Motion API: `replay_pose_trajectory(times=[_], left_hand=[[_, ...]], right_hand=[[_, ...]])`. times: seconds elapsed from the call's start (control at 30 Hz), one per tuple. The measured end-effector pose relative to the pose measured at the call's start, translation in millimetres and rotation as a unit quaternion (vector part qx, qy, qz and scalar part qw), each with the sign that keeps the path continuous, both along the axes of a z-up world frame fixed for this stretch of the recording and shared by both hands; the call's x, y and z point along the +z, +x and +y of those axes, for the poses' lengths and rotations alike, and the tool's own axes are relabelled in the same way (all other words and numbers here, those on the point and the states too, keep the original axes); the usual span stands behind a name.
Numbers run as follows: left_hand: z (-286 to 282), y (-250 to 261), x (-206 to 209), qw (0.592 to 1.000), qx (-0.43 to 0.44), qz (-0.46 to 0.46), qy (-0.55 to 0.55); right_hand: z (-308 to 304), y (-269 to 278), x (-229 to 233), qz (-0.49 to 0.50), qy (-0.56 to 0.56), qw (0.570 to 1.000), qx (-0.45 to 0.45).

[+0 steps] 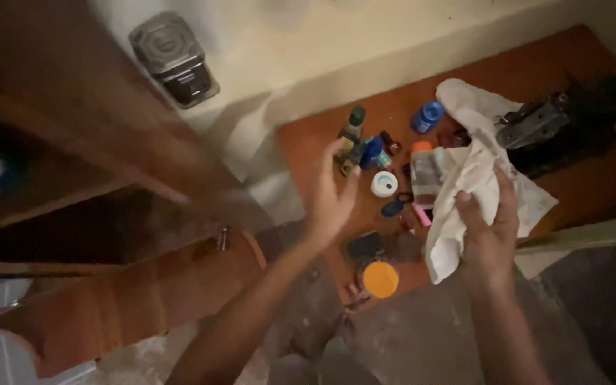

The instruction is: The person wipes the interior of a wooden cupboard with a white cloth. They then pick up several bottles and containers from a nearby table, wipe each one with the cloth, and place them on the cupboard shelves. The person also wipes the cupboard door handle and the interior shelves.

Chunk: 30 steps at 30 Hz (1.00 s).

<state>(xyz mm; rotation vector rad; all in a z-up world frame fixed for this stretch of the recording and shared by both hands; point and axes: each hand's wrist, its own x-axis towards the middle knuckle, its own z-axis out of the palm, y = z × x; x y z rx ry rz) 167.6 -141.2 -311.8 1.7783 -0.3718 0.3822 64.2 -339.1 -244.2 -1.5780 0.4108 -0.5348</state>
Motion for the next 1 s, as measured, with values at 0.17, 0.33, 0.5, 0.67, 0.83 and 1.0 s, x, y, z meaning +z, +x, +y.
replay_pose_trajectory(times=[0.17, 0.33, 0.5, 0.67, 0.83, 1.0], left_hand=[[-30, 84, -52, 0.997, 0.04, 0.061, 0.037], [-58, 133, -94, 0.992, 0.094, 0.062, 0.065], [-52, 145, -106, 0.992, 0.069, 0.098, 0.03], [-17, 142, -51, 0.995, 0.086, -0.032, 0.04], [14, 97, 52, 1.0, -0.009, -0.023, 0.005], [33, 16, 135, 0.985, -0.101, -0.138, 0.025]], right_hand=[[-8, 17, -15, -0.001, 0.034, 0.998, 0.044], [-7, 32, -10, 0.059, 0.133, 0.989, 0.027], [-17, 38, -13, 0.025, 0.133, 0.988, 0.079], [-24, 40, -8, 0.08, 0.081, 0.993, 0.014], [-19, 38, 7, -0.018, 0.021, 0.996, 0.083], [25, 31, 48, -0.175, -0.149, 0.968, 0.102]])
